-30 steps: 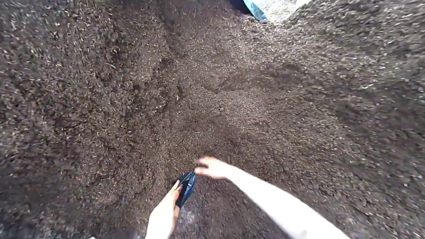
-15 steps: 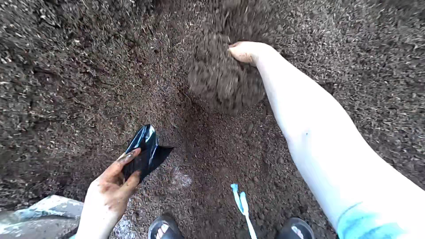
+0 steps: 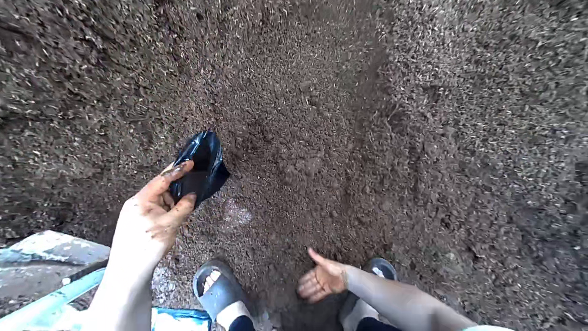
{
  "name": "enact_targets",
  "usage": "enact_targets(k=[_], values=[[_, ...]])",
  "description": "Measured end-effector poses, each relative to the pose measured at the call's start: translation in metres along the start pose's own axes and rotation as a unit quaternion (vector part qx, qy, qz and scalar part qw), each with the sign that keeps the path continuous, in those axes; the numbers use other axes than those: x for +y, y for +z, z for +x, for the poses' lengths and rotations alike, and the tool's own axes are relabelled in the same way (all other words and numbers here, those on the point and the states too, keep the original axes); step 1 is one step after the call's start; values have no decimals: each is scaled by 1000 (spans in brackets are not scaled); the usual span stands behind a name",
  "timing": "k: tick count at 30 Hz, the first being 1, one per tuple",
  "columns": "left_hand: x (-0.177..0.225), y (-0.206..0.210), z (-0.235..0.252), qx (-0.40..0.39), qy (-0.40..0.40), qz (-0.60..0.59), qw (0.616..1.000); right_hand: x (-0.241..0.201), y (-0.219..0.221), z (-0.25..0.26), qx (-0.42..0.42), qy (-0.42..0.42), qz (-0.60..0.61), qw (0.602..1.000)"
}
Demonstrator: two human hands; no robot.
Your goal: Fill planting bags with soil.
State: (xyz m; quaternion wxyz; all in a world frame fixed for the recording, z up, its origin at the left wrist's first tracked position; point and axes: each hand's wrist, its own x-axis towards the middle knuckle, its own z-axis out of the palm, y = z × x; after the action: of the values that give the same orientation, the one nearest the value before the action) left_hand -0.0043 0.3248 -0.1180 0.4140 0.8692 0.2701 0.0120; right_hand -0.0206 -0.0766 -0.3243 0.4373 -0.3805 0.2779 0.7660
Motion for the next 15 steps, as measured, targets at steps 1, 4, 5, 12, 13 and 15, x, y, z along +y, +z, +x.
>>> enact_targets(k=[1, 4, 5, 12, 13, 15], values=[[0, 1, -1, -4, 4, 0, 1000, -2, -6, 11, 4, -16, 59, 998], [-7, -2, -4, -15, 16, 11, 1000, -32, 6, 15, 13, -76, 187, 979], [-11, -3, -7, -17, 21, 9, 1000, -35, 13, 12, 28, -84, 216, 972], [-15, -2, -10, -27, 6, 23, 999, -76, 59, 7, 65, -231, 409, 880], [-16, -1, -11, -34, 4, 23, 999, -93, 63, 8, 56, -295, 415, 859], [-18, 1, -14, -46, 6, 12, 999, -137, 67, 8, 39, -403, 411, 817]])
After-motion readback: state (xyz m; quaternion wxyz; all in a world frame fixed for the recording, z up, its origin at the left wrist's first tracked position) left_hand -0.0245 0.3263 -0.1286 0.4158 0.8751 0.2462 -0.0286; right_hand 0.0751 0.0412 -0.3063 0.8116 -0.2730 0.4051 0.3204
